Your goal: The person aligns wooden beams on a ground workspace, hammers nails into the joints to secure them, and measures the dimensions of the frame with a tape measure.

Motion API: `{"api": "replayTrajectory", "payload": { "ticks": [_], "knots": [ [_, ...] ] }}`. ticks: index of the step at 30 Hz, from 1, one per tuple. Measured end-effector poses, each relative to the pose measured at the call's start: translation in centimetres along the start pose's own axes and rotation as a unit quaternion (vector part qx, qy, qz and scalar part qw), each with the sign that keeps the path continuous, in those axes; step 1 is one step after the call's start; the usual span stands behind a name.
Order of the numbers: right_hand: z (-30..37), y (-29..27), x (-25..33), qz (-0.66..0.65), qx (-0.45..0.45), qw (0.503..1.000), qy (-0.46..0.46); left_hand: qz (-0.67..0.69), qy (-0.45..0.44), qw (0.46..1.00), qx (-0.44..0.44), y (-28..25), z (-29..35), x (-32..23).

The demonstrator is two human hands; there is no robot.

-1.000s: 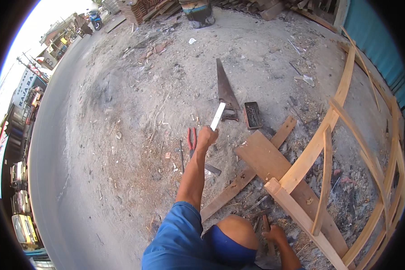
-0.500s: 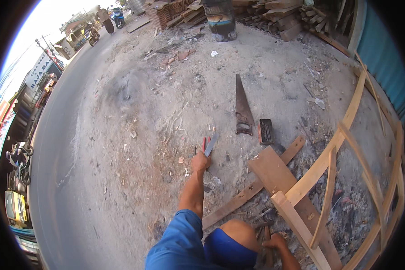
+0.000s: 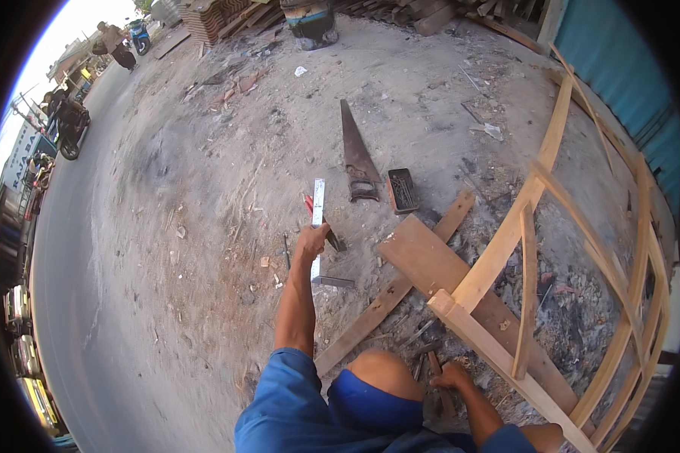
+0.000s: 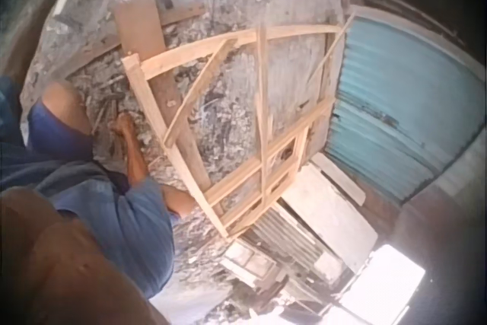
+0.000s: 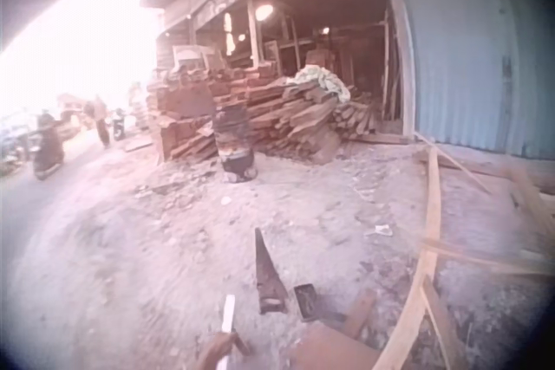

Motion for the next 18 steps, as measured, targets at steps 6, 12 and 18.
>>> {"api": "replayTrajectory", "payload": {
  "ticks": [6, 12, 18],
  "knots": [
    [1.5, -0.6, 1.1, -0.024, -0.008, 0.999, 0.028, -0.239, 0.171, 0.93, -0.222, 1.2, 1.4, -10.8],
    [2.3, -1.6, 2.4, -0.038, -0.04, 0.998, 0.036, -0.39, 0.18, 0.896, -0.116, 14.0, 2.1, -12.9],
    [2.4, -1.5, 2.8, -0.046, -0.111, 0.992, 0.026, -0.386, 0.139, 0.903, -0.125, 18.6, -2.0, -10.1]
  ]
}}
Point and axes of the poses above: each hand's wrist, its own z-axis away from the middle knuckle, its own y-axis out of the palm, x = y × z, the point moved 9 cm from there along -z, towards the middle knuckle, and after that the axes turned 15 degrees about -y, right-handed, at the moved point
